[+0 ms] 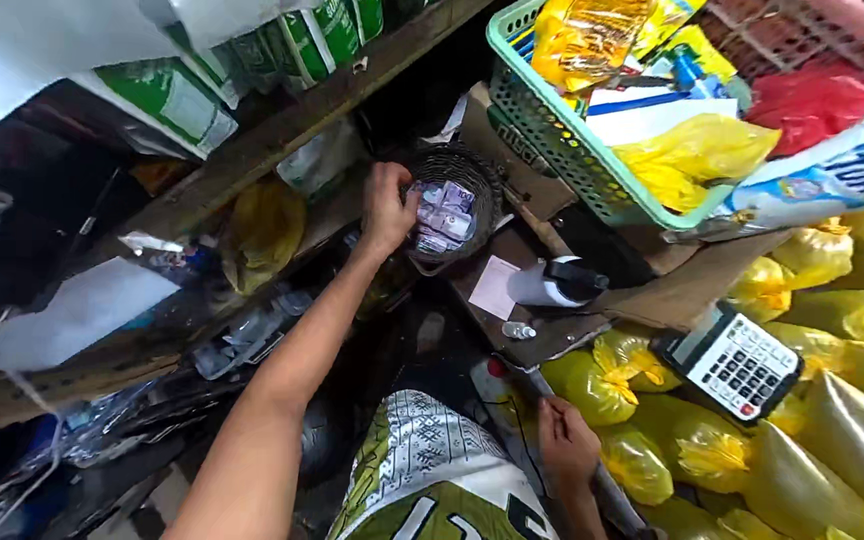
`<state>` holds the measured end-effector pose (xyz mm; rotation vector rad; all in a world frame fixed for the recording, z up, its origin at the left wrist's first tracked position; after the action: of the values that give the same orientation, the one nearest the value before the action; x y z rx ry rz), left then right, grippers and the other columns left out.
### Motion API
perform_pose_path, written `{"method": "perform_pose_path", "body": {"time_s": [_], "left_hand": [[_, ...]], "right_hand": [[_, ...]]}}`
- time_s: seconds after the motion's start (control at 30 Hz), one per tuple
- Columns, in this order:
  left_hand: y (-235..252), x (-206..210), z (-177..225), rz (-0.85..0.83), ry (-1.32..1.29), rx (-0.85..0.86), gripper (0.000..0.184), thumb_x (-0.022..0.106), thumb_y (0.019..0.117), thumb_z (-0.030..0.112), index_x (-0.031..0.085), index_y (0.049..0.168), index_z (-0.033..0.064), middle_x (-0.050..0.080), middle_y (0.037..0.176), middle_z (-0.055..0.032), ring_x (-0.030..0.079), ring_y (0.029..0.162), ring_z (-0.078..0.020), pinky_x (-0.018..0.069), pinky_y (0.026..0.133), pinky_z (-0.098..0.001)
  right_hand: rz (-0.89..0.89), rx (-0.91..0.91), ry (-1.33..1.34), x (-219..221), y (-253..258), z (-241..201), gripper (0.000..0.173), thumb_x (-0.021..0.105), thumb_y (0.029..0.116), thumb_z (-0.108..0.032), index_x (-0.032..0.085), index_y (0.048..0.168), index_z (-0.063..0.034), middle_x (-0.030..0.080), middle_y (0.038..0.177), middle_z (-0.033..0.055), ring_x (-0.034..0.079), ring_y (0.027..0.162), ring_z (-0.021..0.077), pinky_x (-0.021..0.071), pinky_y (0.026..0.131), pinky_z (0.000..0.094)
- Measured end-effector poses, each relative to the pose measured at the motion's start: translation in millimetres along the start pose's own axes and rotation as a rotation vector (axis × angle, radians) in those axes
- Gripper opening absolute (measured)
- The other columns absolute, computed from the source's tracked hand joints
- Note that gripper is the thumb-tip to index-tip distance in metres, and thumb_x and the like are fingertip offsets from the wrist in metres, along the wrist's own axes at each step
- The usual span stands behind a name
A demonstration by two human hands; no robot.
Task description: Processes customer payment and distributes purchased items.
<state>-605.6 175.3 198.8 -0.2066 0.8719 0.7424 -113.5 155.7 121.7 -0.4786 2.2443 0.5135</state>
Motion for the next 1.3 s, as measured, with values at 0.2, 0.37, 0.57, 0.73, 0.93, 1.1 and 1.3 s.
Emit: {"method": "perform_pose_path", "body": {"time_s": [0.2, 0.37, 0.57, 0.73, 0.93, 1.1, 1.3], "left_hand": [[10.6, 109.3, -31.7, -0.958, 0.405, 0.372, 0.057, 0.078, 0.0818, 0.02, 0.064, 0.137, 0.0216, 0.057, 0.146, -0.0079, 0.054, 0.132, -0.0367, 0.0484, 0.102, -0.0631], [29.2, 167.2, -36.3, -0.997, 0.736, 0.421, 0.098, 0.089, 0.0719, 0.018, 0.04, 0.156, 0.017, 0.031, 0.163, -0.02, 0.035, 0.141, -0.0531, 0.0418, 0.1, -0.0722], [43.0, 182.9, -43.5, -0.848, 0.779, 0.737, 0.068, 0.08, 0.0781, 0.008, 0.05, 0.14, 0.0146, 0.049, 0.144, -0.018, 0.05, 0.128, -0.0492, 0.0555, 0.078, -0.0624], [63.7, 173.2, -47.7, -0.811, 0.694, 0.615, 0.051, 0.073, 0.0872, 0.016, 0.057, 0.136, 0.0173, 0.062, 0.133, -0.0141, 0.063, 0.112, -0.044, 0.0543, 0.078, -0.0635], [86.6, 132.7, -39.7, -1.01, 0.16, 0.193, 0.035, 0.074, 0.0855, 0.022, 0.069, 0.117, 0.0085, 0.072, 0.101, -0.0142, 0.07, 0.092, -0.0296, 0.0554, 0.083, -0.0588], [100.1, 89.4, -25.3, -1.002, 0.011, -0.011, 0.065, 0.083, 0.0848, 0.022, 0.054, 0.14, 0.0038, 0.067, 0.122, -0.0186, 0.067, 0.11, -0.0293, 0.0528, 0.099, -0.0527], [101.5, 57.9, 5.8, -0.626, 0.176, 0.199, 0.038, 0.061, 0.0969, 0.012, 0.06, 0.134, 0.005, 0.066, 0.128, -0.0185, 0.064, 0.12, -0.0329, 0.0496, 0.105, -0.0563]], "right_hand": [[0.089, -0.041, -0.412, 26.0, -12.2, 2.1, 0.023, 0.064, 0.092, -0.029, 0.074, 0.087, -0.0082, 0.069, 0.071, 0.0067, 0.067, 0.062, 0.0231, 0.0533, 0.054, 0.0425], [0.143, -0.061, -0.443, 28.7, -5.8, -3.4, 0.024, 0.063, 0.0925, -0.027, 0.071, 0.079, -0.0085, 0.063, 0.064, 0.0043, 0.061, 0.055, 0.021, 0.0488, 0.051, 0.039], [0.221, -0.056, -0.472, 31.1, -7.6, -5.4, 0.022, 0.065, 0.0908, -0.029, 0.071, 0.079, -0.0109, 0.064, 0.065, 0.0031, 0.063, 0.058, 0.0211, 0.0487, 0.052, 0.0397], [0.31, 0.003, -0.486, 37.4, -11.5, -9.6, 0.024, 0.065, 0.0921, -0.029, 0.073, 0.08, -0.0109, 0.067, 0.068, 0.0039, 0.064, 0.061, 0.0219, 0.0505, 0.056, 0.0408], [0.312, 0.014, -0.475, 38.6, -10.3, -10.4, 0.028, 0.062, 0.0943, -0.031, 0.071, 0.078, -0.0099, 0.066, 0.068, 0.0059, 0.065, 0.062, 0.0244, 0.0512, 0.055, 0.0431], [0.32, -0.013, -0.487, 37.0, -7.5, -12.4, 0.029, 0.06, 0.094, -0.031, 0.07, 0.075, -0.0104, 0.064, 0.065, 0.0049, 0.063, 0.058, 0.0226, 0.0485, 0.052, 0.0413], [0.309, -0.002, -0.484, 38.0, -7.9, -10.4, 0.028, 0.06, 0.0939, -0.031, 0.072, 0.079, -0.0106, 0.065, 0.067, 0.0043, 0.063, 0.059, 0.0225, 0.0484, 0.053, 0.0413]]}}
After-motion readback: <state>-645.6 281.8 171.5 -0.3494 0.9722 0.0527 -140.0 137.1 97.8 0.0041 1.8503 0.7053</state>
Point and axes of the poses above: each hand's wrist, its own y-axis towards the middle knuckle, its own x-axis out of the palm, z = x × y, the point moved 5 cm from there along y, towards the middle knuckle
